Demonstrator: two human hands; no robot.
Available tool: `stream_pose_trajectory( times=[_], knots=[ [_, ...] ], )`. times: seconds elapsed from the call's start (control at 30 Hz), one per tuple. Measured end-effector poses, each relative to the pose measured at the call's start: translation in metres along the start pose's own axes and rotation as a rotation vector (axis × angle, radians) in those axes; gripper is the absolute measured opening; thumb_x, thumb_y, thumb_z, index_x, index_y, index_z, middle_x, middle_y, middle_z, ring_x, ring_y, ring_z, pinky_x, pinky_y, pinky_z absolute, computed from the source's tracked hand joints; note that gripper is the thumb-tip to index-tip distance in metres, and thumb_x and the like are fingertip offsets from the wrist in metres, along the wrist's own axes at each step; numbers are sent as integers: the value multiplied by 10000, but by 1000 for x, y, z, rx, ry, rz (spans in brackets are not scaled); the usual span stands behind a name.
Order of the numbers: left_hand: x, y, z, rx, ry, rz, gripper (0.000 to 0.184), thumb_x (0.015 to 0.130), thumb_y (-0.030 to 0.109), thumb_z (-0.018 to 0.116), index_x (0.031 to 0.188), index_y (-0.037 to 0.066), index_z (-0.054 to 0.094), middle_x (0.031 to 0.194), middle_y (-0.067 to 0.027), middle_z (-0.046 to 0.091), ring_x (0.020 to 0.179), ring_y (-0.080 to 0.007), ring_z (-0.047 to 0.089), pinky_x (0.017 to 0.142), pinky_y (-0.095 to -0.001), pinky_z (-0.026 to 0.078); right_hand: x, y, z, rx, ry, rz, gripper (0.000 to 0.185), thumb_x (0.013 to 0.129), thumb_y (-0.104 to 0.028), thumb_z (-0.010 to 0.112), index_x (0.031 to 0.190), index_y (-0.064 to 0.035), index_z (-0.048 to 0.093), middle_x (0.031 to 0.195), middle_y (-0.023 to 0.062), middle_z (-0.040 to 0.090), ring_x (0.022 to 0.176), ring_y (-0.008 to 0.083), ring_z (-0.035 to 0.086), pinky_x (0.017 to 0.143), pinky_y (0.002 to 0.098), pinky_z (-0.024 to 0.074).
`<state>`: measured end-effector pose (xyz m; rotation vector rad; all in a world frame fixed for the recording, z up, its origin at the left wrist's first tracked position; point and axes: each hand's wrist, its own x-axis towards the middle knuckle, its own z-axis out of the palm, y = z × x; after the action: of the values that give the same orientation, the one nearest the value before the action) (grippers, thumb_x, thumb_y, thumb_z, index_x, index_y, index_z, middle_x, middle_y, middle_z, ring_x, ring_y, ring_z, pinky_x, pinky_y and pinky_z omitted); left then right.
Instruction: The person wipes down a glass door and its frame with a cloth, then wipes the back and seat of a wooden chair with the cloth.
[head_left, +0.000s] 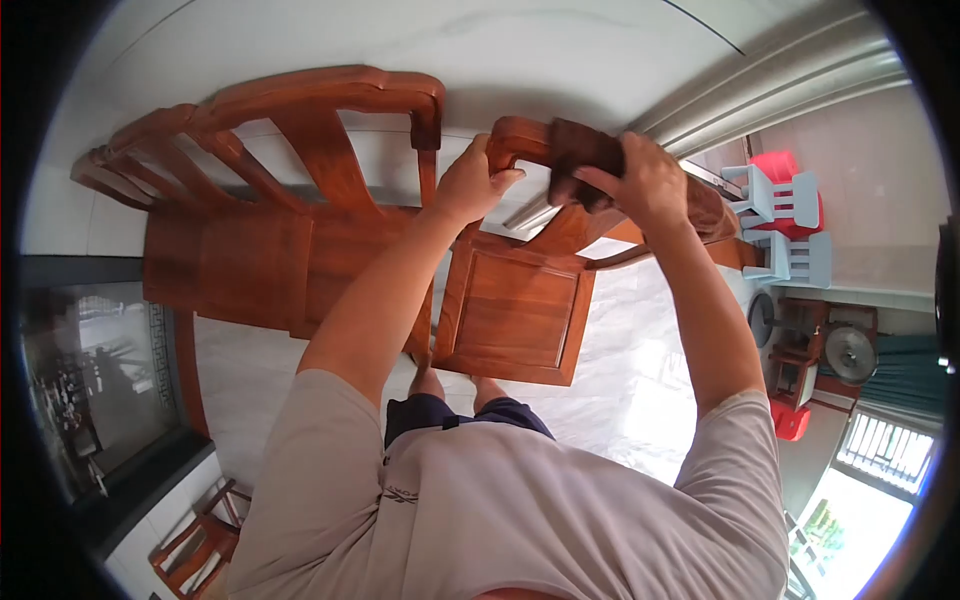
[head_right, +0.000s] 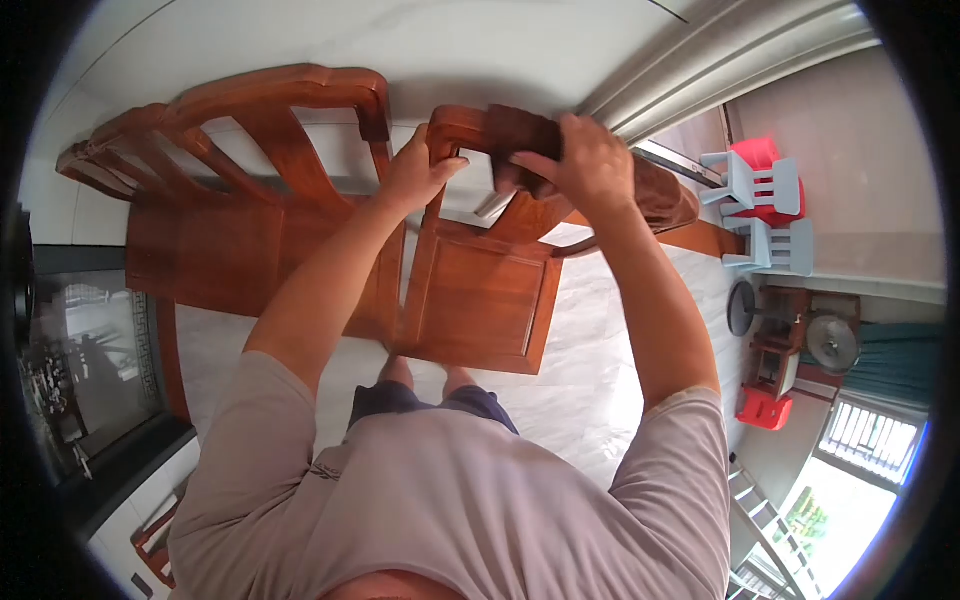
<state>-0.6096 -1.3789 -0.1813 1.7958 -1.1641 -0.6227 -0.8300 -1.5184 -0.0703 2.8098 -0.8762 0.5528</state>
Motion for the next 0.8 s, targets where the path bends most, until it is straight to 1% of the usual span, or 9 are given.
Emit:
stream_pose_trajectory(
  times=[0.13, 0.2, 0.3, 0.4, 0.43, 0.5, 0.63, 0.73, 0.8],
  knots=[
    [9, -16, 9, 0, 70, 33, 434, 933, 303, 749, 1239, 32, 604, 1110, -234, 740, 1078, -426, 707, 903, -494, 566, 46, -68, 21, -43, -96, -96, 680, 847, -691, 745, 1070, -54, 668, 968, 134, 712, 949, 329, 734, 795, 446, 597],
    [14, -8, -3, 252, -262, 38, 409, 963, 327, 715, 1226, 27, 625, 1229, -205, 717, 1130, -421, 679, 928, -491, 539, 68, -101, 24, -87, -318, -139, 657, 900, -691, 685, 1091, -62, 668, 1021, 127, 714, 995, 317, 737, 814, 441, 598],
    [18, -51, 21, 147, -99, 67, 312, 967, 293, 700, 1154, 45, 668, 1235, -209, 712, 1133, -414, 673, 913, -501, 535, 87, -116, 25, -50, -520, -188, 632, 947, -675, 634, 1118, -68, 659, 1040, 124, 713, 1007, 318, 737, 822, 451, 595],
    [8, -14, -6, 175, -151, 221, 308, 964, 323, 659, 1159, 88, 698, 1166, -205, 732, 1115, -393, 688, 901, -472, 555, 98, -123, 29, -47, -687, -224, 618, 961, -660, 624, 1156, -75, 657, 1060, 127, 703, 991, 325, 732, 810, 465, 589],
    [6, -16, -1, 180, -171, 238, 308, 964, 323, 659, 1159, 88, 698, 1166, -205, 732, 1115, -393, 688, 901, -472, 555, 87, -115, 30, -44, -682, -197, 618, 961, -660, 624, 1156, -75, 657, 1060, 127, 703, 991, 325, 732, 810, 465, 589],
    [7, -24, 9, 102, 41, 231, 412, 964, 341, 695, 1279, 82, 632, 1251, -198, 708, 1151, -377, 671, 943, -448, 540, 64, -106, 37, -51, -239, -299, 559, 977, -613, 633, 1164, -87, 669, 1048, 128, 703, 990, 318, 723, 833, 467, 578],
    [7, -29, 10, -158, 5, 100, 576, 910, 417, 785, 1324, 61, 599, 1188, -164, 749, 1145, -363, 704, 966, -438, 543, 10, -15, 10, 71, -24, -102, 577, 926, -607, 704, 1170, -85, 669, 1011, 133, 706, 997, 343, 703, 886, 475, 557],
    [7, -21, 10, 3, -14, -61, 620, 879, 448, 812, 1305, 48, 605, 1152, -157, 759, 1120, -358, 718, 952, -427, 548, -37, 59, -8, -35, 19, -38, 644, 849, -671, 747, 1124, -93, 678, 972, 117, 712, 930, 352, 707, 827, 484, 565],
    [2, -7, 4, 6, -13, -67, 608, 876, 447, 813, 1284, 43, 614, 1156, -170, 758, 1107, -353, 724, 949, -431, 552, -39, 55, -9, 6, 102, 19, 666, 829, -689, 758, 1102, -86, 684, 955, 119, 720, 896, 358, 712, 805, 497, 563]
  ],
)
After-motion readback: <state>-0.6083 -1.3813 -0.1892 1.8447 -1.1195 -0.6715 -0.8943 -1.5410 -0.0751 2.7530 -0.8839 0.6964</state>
